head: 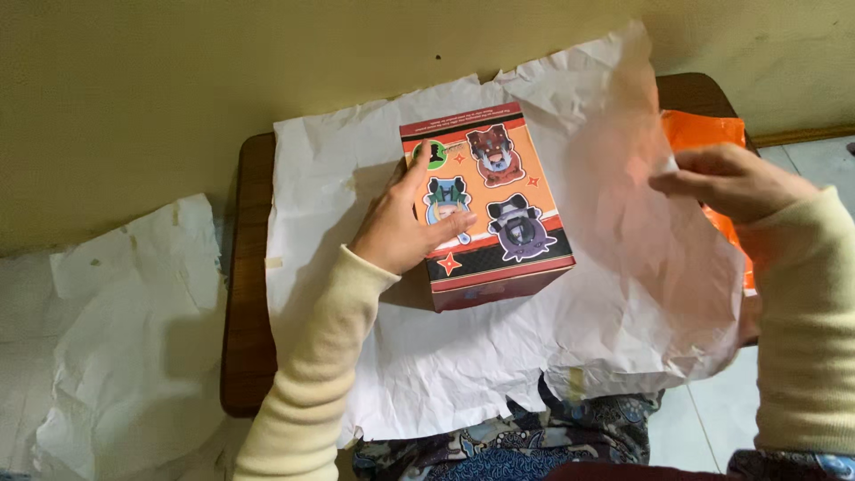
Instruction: The person wraps a small rectangular box with orange wrapping paper. They place the box on the paper, fold the paper around it, cut the paper with scissors, and smooth the paper over the box.
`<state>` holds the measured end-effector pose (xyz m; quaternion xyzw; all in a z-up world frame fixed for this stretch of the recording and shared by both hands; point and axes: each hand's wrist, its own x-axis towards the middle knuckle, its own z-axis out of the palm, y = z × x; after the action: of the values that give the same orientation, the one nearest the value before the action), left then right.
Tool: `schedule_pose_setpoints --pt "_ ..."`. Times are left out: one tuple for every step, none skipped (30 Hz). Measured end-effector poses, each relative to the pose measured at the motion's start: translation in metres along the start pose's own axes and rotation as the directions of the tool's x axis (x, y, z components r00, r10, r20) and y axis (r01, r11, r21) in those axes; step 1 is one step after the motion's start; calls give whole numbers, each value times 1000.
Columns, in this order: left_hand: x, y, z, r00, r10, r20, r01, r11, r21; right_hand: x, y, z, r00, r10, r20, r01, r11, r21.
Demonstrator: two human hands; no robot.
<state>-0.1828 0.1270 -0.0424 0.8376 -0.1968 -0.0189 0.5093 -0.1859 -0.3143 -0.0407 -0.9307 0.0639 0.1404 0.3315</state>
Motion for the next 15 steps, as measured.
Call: schedule_pose_setpoints --pt "1 0 1 1000 11 -6 -11 1000 0 -6 -14 2 999 -19 -27 22 996 90" --pt "1 -1 1 1000 23 -13 -23 1000 1 -12 -29 3 998 -38 -58 48 982 180" --pt "2 -1 2 999 35 -19 -35 999 16 -14 -46 3 998 -66 -5 66 974 216" --pt "1 -2 3 999 46 -27 -45 998 33 -12 -63 3 994 -99 49 84 964 253" --pt "0 -2 3 998 56 -36 -54 997 51 -14 -78 4 986 -133 102 99 952 290" --pt "-1 -3 3 997 64 -40 -62 997 50 -17 -91 3 981 -149 126 96 930 354" --pt "-2 -3 4 997 71 -44 -69 996 49 -19 -102 2 975 -167 149 91 905 416" --pt "-1 -3 4 996 81 -47 -79 996 47 -21 -110 0 968 -185 168 85 875 476" --pt "-1 -2 4 997 62 -44 -60 997 47 -22 -117 -3 956 -223 189 120 888 444" --pt "-1 -2 4 998 43 -40 -41 998 47 -22 -123 -6 942 -259 212 154 898 412" --pt "-1 -2 4 999 24 -36 -22 999 46 -23 -128 -7 926 -293 236 189 905 380" --pt "-1 -2 4 999 27 -36 -26 999 37 -23 -131 -4 913 -339 227 244 900 361" --pt "-1 -2 4 999 30 -36 -29 999 27 -22 -135 0 897 -385 219 299 891 342" --pt "-1 -2 4 999 34 -36 -33 999 18 -23 -138 3 878 -429 211 352 879 322" --pt "0 -1 4 999 11 -33 -11 1000 8 -23 -141 8 880 -431 199 354 874 332"
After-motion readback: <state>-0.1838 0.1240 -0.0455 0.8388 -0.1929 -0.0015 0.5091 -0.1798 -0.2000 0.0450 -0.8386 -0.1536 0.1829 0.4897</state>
